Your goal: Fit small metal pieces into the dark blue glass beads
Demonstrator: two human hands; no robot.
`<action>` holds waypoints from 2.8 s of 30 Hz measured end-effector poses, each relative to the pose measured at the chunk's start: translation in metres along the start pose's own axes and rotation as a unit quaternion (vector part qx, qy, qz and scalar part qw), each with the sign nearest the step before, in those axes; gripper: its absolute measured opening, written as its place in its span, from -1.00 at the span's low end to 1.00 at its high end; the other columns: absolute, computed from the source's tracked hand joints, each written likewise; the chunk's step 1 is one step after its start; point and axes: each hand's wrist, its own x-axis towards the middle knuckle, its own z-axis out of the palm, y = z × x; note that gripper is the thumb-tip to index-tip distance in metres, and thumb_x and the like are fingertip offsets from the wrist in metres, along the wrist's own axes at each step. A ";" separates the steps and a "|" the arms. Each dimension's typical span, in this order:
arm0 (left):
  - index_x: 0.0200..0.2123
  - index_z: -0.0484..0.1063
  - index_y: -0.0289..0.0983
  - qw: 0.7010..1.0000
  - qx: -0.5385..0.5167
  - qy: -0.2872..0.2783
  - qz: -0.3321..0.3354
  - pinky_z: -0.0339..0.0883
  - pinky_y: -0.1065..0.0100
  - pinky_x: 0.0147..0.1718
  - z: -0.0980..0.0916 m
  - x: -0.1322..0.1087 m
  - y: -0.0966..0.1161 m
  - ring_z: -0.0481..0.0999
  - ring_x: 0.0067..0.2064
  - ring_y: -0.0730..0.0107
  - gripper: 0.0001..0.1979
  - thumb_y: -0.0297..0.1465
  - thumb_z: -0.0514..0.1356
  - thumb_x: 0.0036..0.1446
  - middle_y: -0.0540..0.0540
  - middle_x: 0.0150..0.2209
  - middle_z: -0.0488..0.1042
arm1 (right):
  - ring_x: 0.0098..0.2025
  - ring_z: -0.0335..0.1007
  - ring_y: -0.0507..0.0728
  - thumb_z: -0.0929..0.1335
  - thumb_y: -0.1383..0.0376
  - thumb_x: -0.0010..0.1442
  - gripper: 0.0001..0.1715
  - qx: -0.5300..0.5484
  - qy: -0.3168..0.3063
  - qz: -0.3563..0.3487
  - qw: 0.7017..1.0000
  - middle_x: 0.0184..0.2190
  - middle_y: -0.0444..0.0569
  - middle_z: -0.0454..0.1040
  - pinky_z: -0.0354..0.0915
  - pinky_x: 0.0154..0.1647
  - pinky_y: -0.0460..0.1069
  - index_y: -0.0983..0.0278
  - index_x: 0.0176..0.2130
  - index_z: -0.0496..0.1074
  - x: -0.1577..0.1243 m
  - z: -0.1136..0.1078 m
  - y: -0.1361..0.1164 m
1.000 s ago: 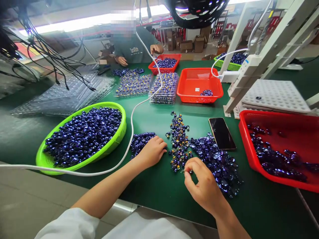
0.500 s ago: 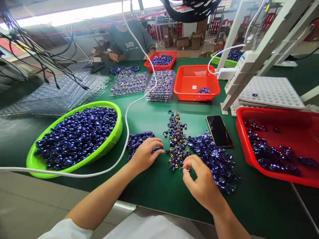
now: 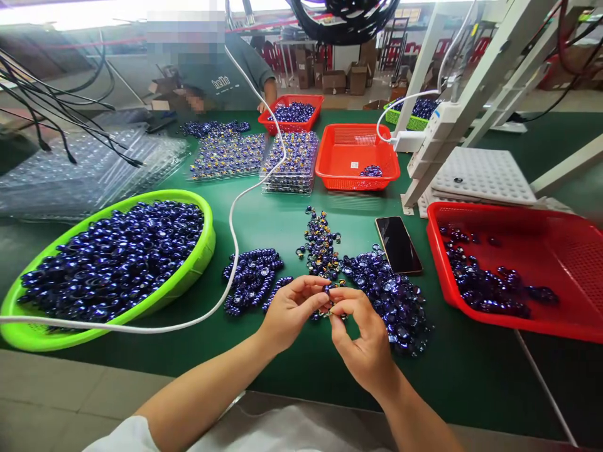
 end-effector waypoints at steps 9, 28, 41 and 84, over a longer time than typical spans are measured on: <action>-0.01 0.54 -0.29 0.962 0.255 -0.058 0.079 0.48 0.27 -0.19 -0.012 0.000 0.002 0.57 -0.21 0.25 -0.68 -0.34 0.24 0.18 -0.19 -0.22 0.62 | 0.00 0.42 0.14 0.31 0.47 0.24 -0.80 -0.061 0.010 -0.027 0.998 -0.09 -0.03 0.47 0.34 0.02 0.08 0.17 -0.19 0.36 0.001 -0.001 -0.003; -0.22 0.65 -0.26 0.994 0.096 -0.061 0.001 0.46 0.33 -0.24 -0.016 0.001 -0.013 0.56 -0.29 0.32 -0.73 -0.32 0.42 -0.05 -0.13 -0.32 0.60 | -0.38 0.35 0.05 0.31 0.15 0.29 -0.77 0.034 -0.044 0.210 0.976 -0.44 -0.12 0.41 0.29 -0.35 -0.07 0.23 -0.33 0.40 0.009 -0.006 -0.003; -0.15 0.64 -0.25 0.964 0.220 -0.097 0.115 0.39 0.36 -0.29 -0.023 0.002 -0.013 0.53 -0.33 0.36 -0.75 -0.32 0.35 0.08 -0.14 -0.35 0.60 | -0.37 0.38 0.06 0.38 0.12 0.22 -0.76 0.101 -0.059 0.265 0.957 -0.44 -0.12 0.43 0.33 -0.31 -0.06 0.24 -0.34 0.39 0.014 -0.006 -0.003; -0.32 0.61 -0.38 0.992 0.053 -0.011 -0.113 0.28 0.46 -0.52 -0.016 0.004 -0.008 0.37 -0.55 0.55 -0.76 -0.35 0.34 -0.07 -0.06 -0.47 0.55 | -0.22 0.40 0.16 0.36 0.46 0.19 -0.74 -0.237 -0.053 -0.135 0.961 -0.28 -0.04 0.47 0.35 -0.17 0.12 0.13 -0.16 0.44 0.008 0.002 0.011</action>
